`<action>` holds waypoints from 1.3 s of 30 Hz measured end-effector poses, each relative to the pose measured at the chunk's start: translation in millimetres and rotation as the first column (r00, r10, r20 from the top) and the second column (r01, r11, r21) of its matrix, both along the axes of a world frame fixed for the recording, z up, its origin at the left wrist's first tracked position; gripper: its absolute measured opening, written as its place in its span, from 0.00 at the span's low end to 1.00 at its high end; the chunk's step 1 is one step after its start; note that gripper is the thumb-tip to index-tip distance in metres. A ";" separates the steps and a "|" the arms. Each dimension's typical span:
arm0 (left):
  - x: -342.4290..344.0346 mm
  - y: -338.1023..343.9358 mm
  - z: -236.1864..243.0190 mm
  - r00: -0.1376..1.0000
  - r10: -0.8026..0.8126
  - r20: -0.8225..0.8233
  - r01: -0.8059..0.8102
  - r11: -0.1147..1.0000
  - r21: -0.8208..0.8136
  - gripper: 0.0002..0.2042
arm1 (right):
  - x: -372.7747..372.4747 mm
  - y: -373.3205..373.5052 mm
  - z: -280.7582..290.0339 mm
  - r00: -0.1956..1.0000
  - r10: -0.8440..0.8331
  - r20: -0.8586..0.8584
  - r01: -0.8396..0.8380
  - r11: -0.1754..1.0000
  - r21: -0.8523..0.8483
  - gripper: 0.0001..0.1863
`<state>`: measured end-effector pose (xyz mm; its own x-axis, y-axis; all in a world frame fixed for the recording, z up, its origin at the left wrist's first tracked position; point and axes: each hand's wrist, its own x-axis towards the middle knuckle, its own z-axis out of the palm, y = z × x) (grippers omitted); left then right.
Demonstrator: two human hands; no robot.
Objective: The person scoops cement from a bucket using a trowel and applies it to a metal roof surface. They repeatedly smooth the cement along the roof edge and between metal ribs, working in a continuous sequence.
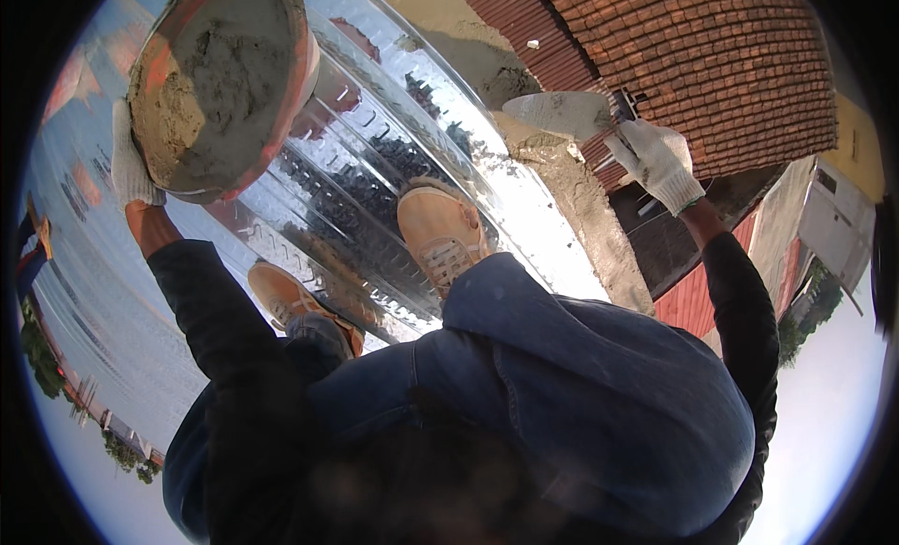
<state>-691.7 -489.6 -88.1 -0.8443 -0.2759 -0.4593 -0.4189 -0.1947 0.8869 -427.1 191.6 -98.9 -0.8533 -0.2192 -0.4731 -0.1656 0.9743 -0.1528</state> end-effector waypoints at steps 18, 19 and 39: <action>-0.5 -7.2 -3.9 0.999 0.025 -0.033 -0.025 1.000 0.016 0.30 | -5.2 -138.5 -27.6 0.752 -0.399 -0.525 0.274 0.913 -0.302 0.18; -1.4 -7.5 -4.0 0.999 0.020 -0.027 -0.020 0.999 0.031 0.30 | -7.1 -139.4 -29.5 0.735 -0.405 -0.543 0.265 0.909 -0.321 0.18; -6.8 -21.9 -12.3 1.000 -0.013 -0.022 0.015 0.996 0.083 0.29 | -6.2 -152.8 -28.7 0.822 -0.391 -0.414 0.330 0.920 -0.212 0.19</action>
